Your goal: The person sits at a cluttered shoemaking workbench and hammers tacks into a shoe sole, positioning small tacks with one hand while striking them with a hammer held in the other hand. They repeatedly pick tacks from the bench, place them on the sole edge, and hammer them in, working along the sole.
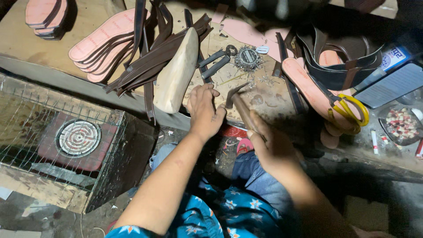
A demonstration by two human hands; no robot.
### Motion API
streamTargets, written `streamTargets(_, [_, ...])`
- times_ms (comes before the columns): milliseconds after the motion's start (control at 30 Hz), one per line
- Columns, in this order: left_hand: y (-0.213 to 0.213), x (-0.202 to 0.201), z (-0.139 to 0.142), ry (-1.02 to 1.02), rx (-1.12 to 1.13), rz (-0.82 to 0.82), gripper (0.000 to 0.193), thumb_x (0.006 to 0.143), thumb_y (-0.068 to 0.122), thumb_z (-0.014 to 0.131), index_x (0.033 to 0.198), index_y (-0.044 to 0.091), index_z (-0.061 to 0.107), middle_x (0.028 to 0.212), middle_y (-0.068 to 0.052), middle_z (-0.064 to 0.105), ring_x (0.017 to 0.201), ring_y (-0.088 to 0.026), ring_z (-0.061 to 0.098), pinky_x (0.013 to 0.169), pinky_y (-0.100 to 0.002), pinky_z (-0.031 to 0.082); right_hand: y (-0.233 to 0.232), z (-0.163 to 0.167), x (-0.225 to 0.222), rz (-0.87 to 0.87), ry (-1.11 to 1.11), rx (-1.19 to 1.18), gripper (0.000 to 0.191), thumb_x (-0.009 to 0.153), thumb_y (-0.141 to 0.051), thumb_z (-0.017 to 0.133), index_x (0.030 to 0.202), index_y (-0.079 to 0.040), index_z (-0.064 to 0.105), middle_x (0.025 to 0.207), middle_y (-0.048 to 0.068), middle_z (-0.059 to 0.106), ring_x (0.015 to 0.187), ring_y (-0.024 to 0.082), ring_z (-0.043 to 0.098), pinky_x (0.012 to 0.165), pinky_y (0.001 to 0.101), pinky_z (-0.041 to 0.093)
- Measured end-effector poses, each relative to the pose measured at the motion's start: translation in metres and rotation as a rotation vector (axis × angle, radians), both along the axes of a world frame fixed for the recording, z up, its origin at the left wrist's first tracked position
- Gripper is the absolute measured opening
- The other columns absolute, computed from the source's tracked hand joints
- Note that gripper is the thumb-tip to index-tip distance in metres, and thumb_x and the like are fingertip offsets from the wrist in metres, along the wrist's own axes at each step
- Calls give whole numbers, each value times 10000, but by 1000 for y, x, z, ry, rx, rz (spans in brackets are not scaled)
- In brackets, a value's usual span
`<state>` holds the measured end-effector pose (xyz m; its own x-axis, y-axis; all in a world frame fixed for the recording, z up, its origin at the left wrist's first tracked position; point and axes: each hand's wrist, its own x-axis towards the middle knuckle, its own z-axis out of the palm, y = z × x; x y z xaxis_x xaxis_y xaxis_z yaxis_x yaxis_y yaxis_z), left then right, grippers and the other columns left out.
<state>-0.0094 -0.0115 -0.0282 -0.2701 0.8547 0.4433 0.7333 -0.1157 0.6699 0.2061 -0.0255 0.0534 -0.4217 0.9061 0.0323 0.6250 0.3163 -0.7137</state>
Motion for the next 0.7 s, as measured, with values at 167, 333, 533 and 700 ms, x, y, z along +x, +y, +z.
streamTargets(167, [0, 1, 0, 7, 12, 0, 431, 768, 154, 718, 1160, 67, 559, 1394, -150, 522, 1374, -403, 393, 1141, -517, 253, -4, 0, 4, -12, 1, -53, 572, 947, -279, 562, 1475, -65, 517, 1340, 247, 637, 1271, 347, 613, 1059, 382, 450])
streamTargets(333, [1, 0, -4, -8, 1, -2, 409, 782, 168, 710, 1151, 69, 565, 1387, -149, 524, 1374, -402, 396, 1146, -516, 251, -7, -13, 4, -44, 97, 29, 550, 961, -252, 584, 1460, -28, 518, 1370, 259, 622, 1302, 348, 602, 1076, 378, 438])
streamTargets(533, [2, 2, -6, 7, 2, 21, 347, 841, 158, 676, 1161, 73, 571, 1408, -150, 528, 1393, -403, 389, 1163, -524, 244, -13, -19, 5, -20, 89, 8, 547, 951, -244, 584, 1451, -29, 534, 1329, 244, 655, 1265, 324, 632, 1065, 364, 450])
streamTargets(700, [2, 3, -4, 10, -17, 25, 364, 812, 167, 688, 1141, 69, 567, 1385, -147, 530, 1381, -397, 395, 1154, -518, 253, -12, -19, 6, -24, 102, -7, 556, 951, -249, 582, 1458, -26, 524, 1327, 244, 654, 1266, 318, 638, 1065, 360, 455])
